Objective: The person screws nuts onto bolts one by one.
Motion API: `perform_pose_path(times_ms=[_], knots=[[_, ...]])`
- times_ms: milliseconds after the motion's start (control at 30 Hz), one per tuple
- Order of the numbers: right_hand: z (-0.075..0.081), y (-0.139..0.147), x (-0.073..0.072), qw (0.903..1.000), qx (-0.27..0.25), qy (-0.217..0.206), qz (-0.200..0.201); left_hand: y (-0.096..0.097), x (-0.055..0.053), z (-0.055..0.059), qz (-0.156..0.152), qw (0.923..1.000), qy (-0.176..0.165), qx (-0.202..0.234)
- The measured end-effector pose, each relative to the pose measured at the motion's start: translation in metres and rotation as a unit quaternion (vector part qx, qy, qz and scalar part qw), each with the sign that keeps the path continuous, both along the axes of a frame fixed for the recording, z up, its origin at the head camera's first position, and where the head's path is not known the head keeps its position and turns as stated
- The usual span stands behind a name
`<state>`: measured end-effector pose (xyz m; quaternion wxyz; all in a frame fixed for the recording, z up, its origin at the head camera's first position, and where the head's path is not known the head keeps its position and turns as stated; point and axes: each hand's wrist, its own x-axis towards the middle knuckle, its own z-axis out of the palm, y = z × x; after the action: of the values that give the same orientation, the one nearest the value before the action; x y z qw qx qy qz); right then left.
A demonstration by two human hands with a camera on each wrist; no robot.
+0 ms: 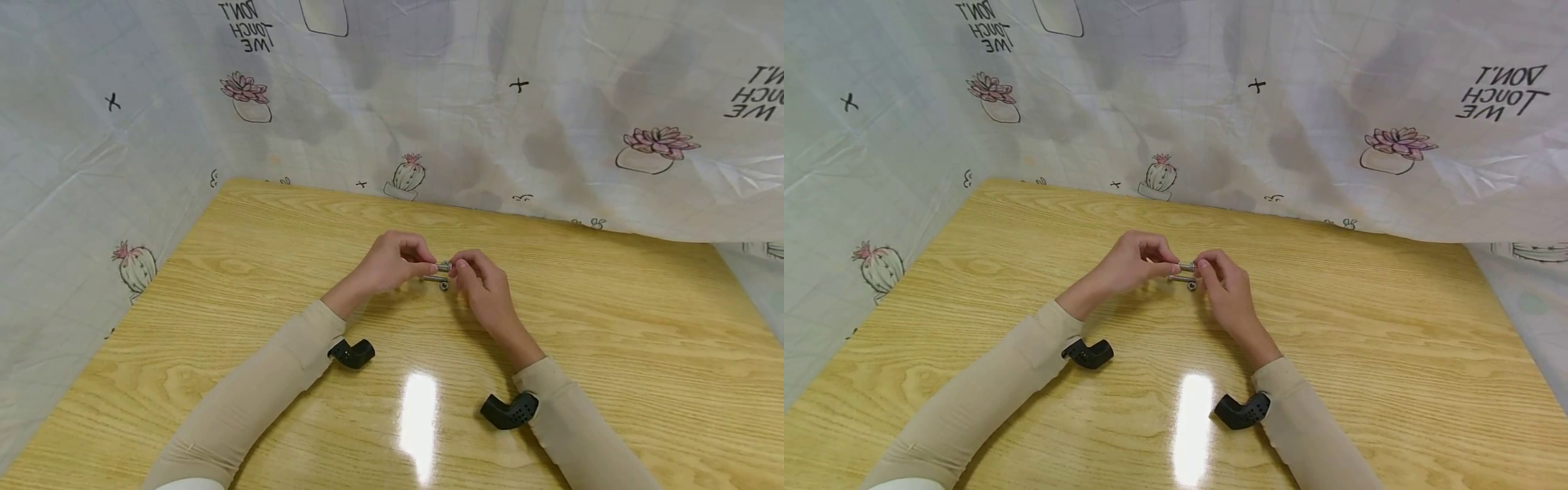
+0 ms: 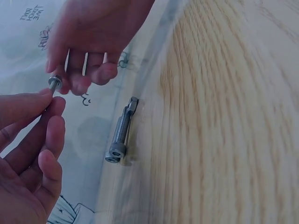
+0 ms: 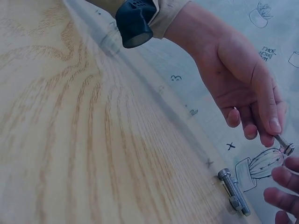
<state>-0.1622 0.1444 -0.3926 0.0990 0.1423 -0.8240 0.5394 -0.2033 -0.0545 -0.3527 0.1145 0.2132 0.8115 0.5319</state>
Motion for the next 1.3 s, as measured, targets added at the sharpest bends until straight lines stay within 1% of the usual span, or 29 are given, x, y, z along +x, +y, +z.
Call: perform_pose_path(times_ms=[167, 400, 500, 600, 733, 833, 1067, 1300], knots=[[0.002, -0.005, 0.006, 1.0000, 0.001, 0.006, 0.000, -0.004, 0.000, -0.001, 0.002, 1.0000, -0.005, 0.005], [0.028, -0.019, 0.026, 0.9999, 0.011, 0.004, -0.007, -0.008, 0.003, -0.002, -0.014, 0.9999, -0.002, 0.008], [0.031, -0.022, 0.029, 0.9999, 0.013, -0.002, -0.008, -0.010, 0.004, -0.003, -0.019, 0.9998, 0.000, 0.010], [0.028, -0.023, 0.030, 0.9999, 0.008, -0.005, -0.009, -0.012, 0.005, -0.003, -0.023, 0.9997, 0.001, 0.009], [0.011, -0.021, 0.024, 0.9998, 0.004, -0.013, -0.017, -0.014, 0.008, -0.003, -0.028, 0.9996, 0.002, 0.005], [0.000, -0.019, 0.019, 0.9996, 0.007, -0.008, -0.025, -0.015, 0.010, -0.002, -0.030, 0.9995, 0.002, 0.006], [-0.007, -0.022, 0.024, 0.9994, -0.004, 0.024, -0.025, -0.020, 0.013, -0.004, -0.024, 0.9997, 0.000, 0.010], [-0.008, -0.026, 0.029, 0.9990, 0.007, 0.026, -0.035, -0.023, 0.015, -0.005, -0.034, 0.9994, 0.004, 0.006]])
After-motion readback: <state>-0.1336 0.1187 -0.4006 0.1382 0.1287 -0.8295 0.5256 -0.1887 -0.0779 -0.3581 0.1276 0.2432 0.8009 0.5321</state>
